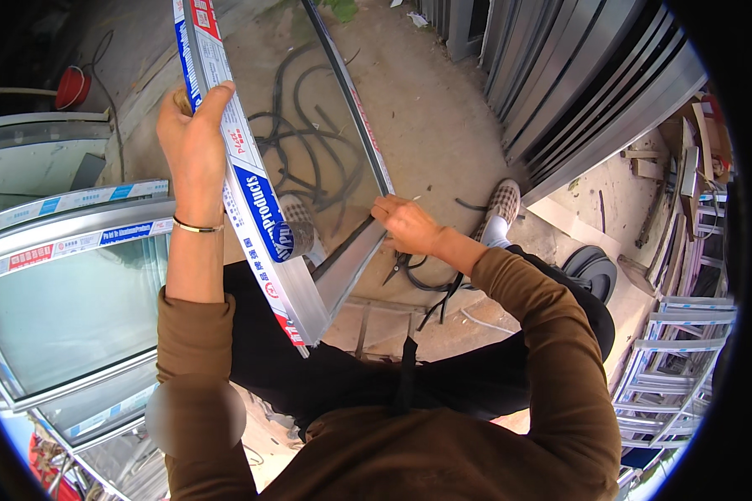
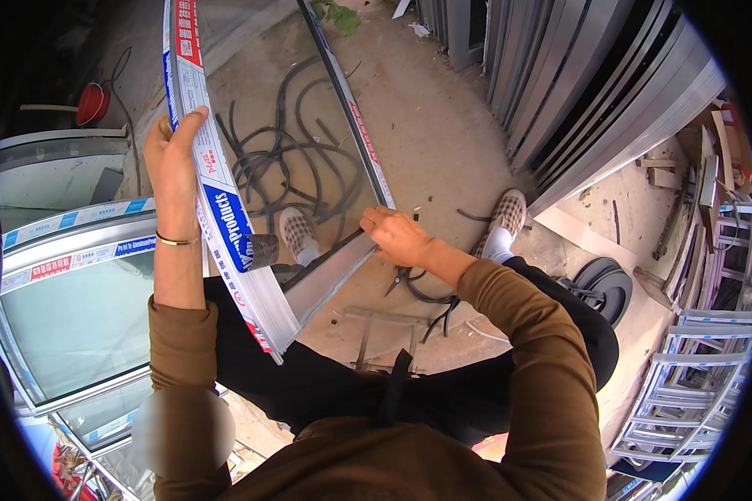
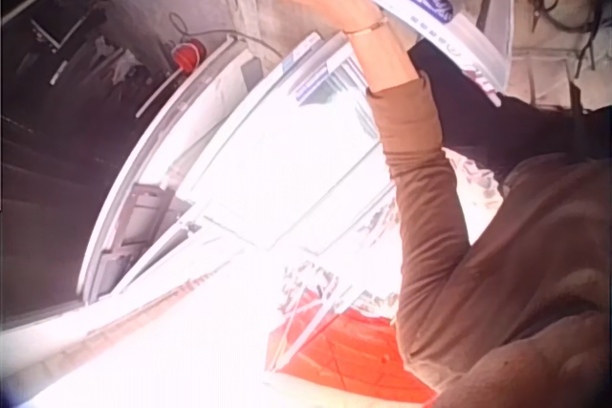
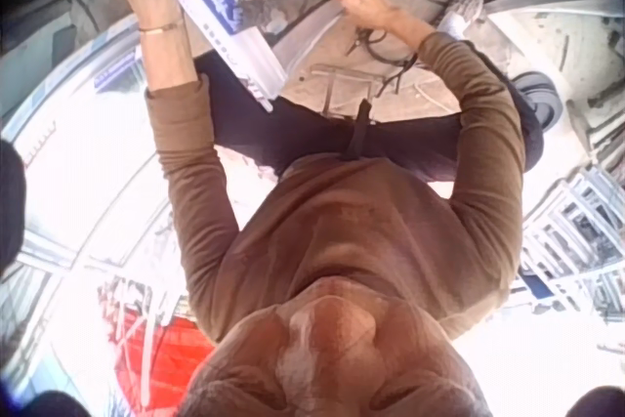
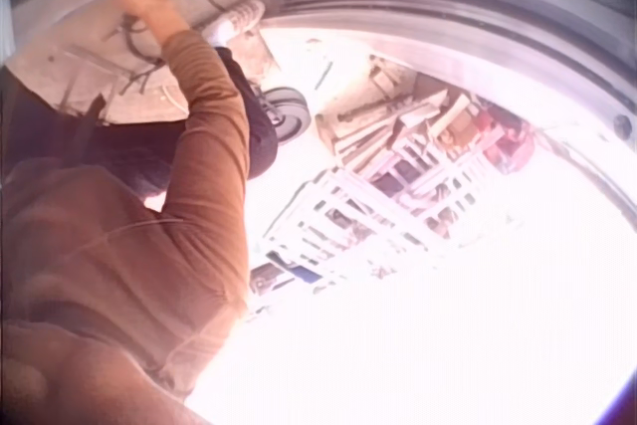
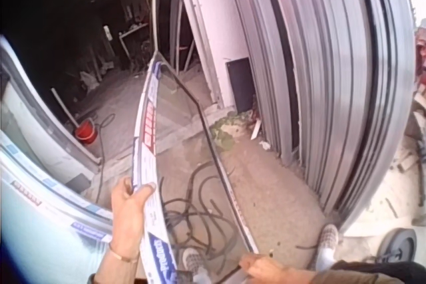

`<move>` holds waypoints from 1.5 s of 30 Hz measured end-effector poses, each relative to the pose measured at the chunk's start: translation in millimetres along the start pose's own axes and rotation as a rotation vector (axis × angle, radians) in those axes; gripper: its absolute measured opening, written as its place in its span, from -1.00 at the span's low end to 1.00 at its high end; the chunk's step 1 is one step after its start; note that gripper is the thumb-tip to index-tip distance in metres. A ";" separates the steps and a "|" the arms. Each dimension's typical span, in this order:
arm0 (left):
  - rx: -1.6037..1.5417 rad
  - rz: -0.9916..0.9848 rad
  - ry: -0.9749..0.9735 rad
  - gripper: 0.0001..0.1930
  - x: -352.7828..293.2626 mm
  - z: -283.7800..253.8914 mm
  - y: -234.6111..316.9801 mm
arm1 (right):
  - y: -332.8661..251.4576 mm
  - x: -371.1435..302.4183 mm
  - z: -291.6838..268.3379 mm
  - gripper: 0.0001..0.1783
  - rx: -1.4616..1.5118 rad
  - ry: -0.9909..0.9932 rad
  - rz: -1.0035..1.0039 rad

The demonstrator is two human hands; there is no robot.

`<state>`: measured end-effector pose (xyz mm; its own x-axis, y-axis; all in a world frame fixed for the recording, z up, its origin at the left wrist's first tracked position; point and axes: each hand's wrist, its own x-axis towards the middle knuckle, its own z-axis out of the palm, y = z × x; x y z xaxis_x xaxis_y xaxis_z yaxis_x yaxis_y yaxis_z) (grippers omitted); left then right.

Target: The person assembles a window frame by inserting a long aluminum profile into the frame's channel, then secures a coiled black rubber seal with a green zip tie. The person then walks to a workbench, places the seal and a bucket on the table, and returns to the frame to prepare a caulking gun.

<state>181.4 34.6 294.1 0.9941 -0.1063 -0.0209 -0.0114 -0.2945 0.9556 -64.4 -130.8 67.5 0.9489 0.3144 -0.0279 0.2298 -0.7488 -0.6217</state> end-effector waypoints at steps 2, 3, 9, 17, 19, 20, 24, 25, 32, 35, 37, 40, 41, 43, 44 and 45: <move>-0.012 0.003 -0.002 -0.71 -0.6 0.7 0.7 | 1.4 0.8 0.5 -0.45 0.010 -0.020 -0.004; -0.017 0.008 0.000 -0.71 -0.9 1.0 0.9 | 1.8 0.5 0.2 -0.45 0.011 -0.034 -0.005; 0.004 0.035 -0.005 -0.69 -0.1 3.8 0.9 | 20.2 -7.5 3.3 -0.31 0.147 -0.086 0.086; -0.047 0.029 -0.022 -0.71 -3.4 14.0 5.3 | 59.5 -28.4 45.9 -0.05 0.111 -0.085 0.295; -0.052 0.012 -0.024 -0.73 -4.4 16.7 8.2 | 57.8 -27.1 53.0 -0.12 0.095 -0.032 0.247; -0.061 0.019 -0.036 -0.73 -5.0 18.0 9.3 | 57.3 -25.5 55.1 -0.18 0.090 -0.029 0.254; -0.076 0.038 -0.058 -0.72 -7.7 22.6 10.2 | 59.4 -20.5 60.4 -0.39 0.052 0.015 0.224; -0.095 0.072 -0.080 -0.72 -7.6 23.4 10.5 | 60.4 -21.1 62.5 -0.43 0.036 0.059 0.195; -0.022 0.177 0.036 -0.33 -5.7 34.9 13.2 | 48.5 -10.1 39.2 -0.51 0.027 -0.054 0.303; 0.179 0.304 0.142 -0.09 -10.7 34.7 17.4 | 23.6 25.3 -28.4 -0.57 0.226 0.085 0.491; 0.273 0.353 0.165 -0.08 -13.9 31.9 21.8 | -3.4 55.6 -92.5 -0.60 0.471 0.483 0.628; 0.273 0.463 0.189 -0.08 -19.3 28.0 29.6 | -60.9 95.9 -179.5 -0.64 0.454 0.826 0.191; 0.261 0.491 0.179 -0.09 -19.7 27.4 32.0 | -77.3 112.9 -202.8 -0.64 0.301 0.900 -0.009; 0.233 0.495 0.177 -0.09 -19.6 25.8 34.2 | -113.7 144.9 -226.5 -0.65 0.312 0.953 -0.119; 0.219 0.493 0.177 -0.10 -19.2 24.5 33.9 | -127.8 160.5 -231.2 -0.66 0.336 0.926 -0.113; 0.281 0.565 0.209 -0.11 -17.8 23.5 33.2 | -138.5 174.9 -233.5 -0.66 0.322 0.907 -0.146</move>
<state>160.8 4.4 319.3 0.8269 -0.1389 0.5449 -0.5361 -0.4872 0.6894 120.3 -108.3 331.5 0.7527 -0.2785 0.5966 0.4164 -0.5005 -0.7590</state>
